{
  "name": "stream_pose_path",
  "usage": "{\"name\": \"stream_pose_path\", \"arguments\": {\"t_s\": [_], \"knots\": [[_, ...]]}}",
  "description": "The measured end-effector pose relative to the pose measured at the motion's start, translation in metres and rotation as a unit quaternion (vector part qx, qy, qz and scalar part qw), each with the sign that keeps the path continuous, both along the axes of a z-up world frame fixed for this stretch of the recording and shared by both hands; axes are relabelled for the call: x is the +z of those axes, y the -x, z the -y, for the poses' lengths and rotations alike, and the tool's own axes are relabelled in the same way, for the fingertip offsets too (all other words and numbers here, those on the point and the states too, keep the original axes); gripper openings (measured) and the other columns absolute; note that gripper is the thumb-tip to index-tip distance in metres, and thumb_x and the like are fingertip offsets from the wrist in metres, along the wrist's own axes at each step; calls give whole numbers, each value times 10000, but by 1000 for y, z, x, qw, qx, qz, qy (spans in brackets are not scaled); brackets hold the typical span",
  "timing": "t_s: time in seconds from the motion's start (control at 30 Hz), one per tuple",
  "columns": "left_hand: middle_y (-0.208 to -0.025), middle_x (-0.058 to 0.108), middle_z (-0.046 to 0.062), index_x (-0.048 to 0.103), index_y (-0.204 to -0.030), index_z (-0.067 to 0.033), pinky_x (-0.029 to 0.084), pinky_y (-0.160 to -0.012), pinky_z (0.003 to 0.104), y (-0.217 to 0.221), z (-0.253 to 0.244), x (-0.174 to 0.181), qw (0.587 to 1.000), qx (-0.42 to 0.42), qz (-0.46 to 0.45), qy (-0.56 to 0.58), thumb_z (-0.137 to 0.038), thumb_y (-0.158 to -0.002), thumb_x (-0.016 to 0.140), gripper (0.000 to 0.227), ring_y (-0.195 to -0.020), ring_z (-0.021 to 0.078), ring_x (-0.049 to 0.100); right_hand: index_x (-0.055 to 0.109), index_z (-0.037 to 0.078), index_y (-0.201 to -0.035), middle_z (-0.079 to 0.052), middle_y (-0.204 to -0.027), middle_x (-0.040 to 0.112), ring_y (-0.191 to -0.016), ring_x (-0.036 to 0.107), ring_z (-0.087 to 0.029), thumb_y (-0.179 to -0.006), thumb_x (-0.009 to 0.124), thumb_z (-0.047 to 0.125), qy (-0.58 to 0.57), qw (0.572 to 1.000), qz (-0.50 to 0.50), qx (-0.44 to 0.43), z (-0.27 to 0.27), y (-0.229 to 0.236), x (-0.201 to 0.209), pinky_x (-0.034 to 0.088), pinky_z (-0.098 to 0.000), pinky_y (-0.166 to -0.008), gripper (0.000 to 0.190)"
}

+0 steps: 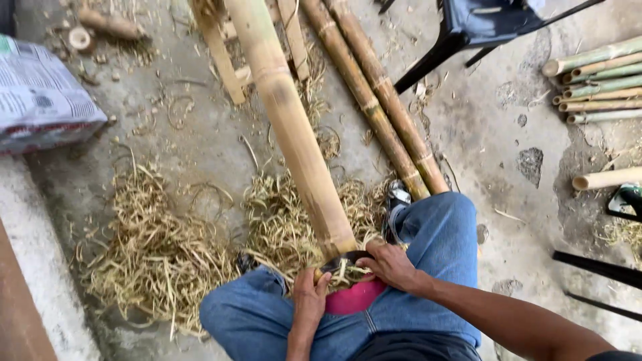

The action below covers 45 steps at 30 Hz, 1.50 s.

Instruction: Shaving and scraping the outer layer of a bamboo pole using a knife and a sickle.

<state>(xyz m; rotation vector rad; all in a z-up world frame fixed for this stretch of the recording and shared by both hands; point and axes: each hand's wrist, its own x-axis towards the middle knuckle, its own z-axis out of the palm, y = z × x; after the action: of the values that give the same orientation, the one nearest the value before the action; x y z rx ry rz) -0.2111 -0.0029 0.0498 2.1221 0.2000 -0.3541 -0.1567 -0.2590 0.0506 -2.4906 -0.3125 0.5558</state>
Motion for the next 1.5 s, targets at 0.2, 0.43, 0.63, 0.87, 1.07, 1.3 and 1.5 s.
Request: {"name": "stream_pose_path", "arguments": {"t_s": [0.2, 0.43, 0.63, 0.87, 1.07, 1.3, 1.5], "knots": [[-945, 611, 137, 629, -1029, -50, 494, -805, 461, -119, -9, -25, 997, 47, 14, -54, -296, -1040, 595, 249, -935, 321, 579, 669, 116, -1020, -179, -740, 667, -644, 649, -363, -992, 589, 451, -62, 996, 37, -50, -36, -129, 18, 493, -490, -578, 345], [-1081, 616, 204, 642, -1118, -13, 444, -826, 523, -230, -14, -81, 953, 168, 217, -131, -319, -963, 701, 348, -1002, 402, 564, 690, 113, -1035, -160, -903, 699, -812, 674, -380, -920, 709, 413, -114, 981, 151, -51, -60, -238, -8, 506, -497, -684, 322], [-1044, 615, 163, 592, -980, -85, 486, -843, 539, -220, 1, -30, 965, 160, 143, -152, -374, -998, 655, 295, -1039, 352, 570, 595, 61, -970, -166, -814, 694, -693, 674, -349, -971, 680, 499, -17, 988, 150, -45, -53, -225, 5, 500, -493, -600, 446], [-1062, 597, 120, 547, -1180, -88, 468, -865, 488, -147, 14, -36, 982, 75, 102, -138, -423, -1057, 533, 358, -1003, 280, 543, 567, 84, -916, -142, -704, 649, -548, 619, -332, -1006, 585, 533, 41, 988, 146, -29, -29, -151, 8, 462, -485, -503, 459], [-950, 517, 66, 541, -1059, -108, 436, -756, 410, -42, 27, -26, 987, 19, 82, -138, -430, -1069, 534, 322, -864, 227, 462, 526, 87, -892, -178, -661, 644, -563, 643, -394, -975, 588, 533, 78, 991, 99, -34, -3, -45, 4, 482, -515, -524, 458], [-896, 519, 45, 549, -1001, -98, 435, -807, 436, 6, 24, -3, 999, 21, 10, -33, -418, -1035, 613, 329, -825, 208, 470, 527, 95, -894, -191, -566, 642, -595, 685, -395, -909, 603, 596, 137, 990, -41, 12, 13, -12, 11, 529, -518, -560, 507], [-932, 613, 138, 615, -980, -32, 503, -822, 463, -31, 22, -12, 996, 81, 20, -17, -438, -973, 701, 416, -920, 275, 573, 646, 105, -962, -176, -765, 663, -650, 672, -366, -936, 592, 474, 62, 995, 51, 62, 10, -66, -8, 517, -498, -574, 374]]}}
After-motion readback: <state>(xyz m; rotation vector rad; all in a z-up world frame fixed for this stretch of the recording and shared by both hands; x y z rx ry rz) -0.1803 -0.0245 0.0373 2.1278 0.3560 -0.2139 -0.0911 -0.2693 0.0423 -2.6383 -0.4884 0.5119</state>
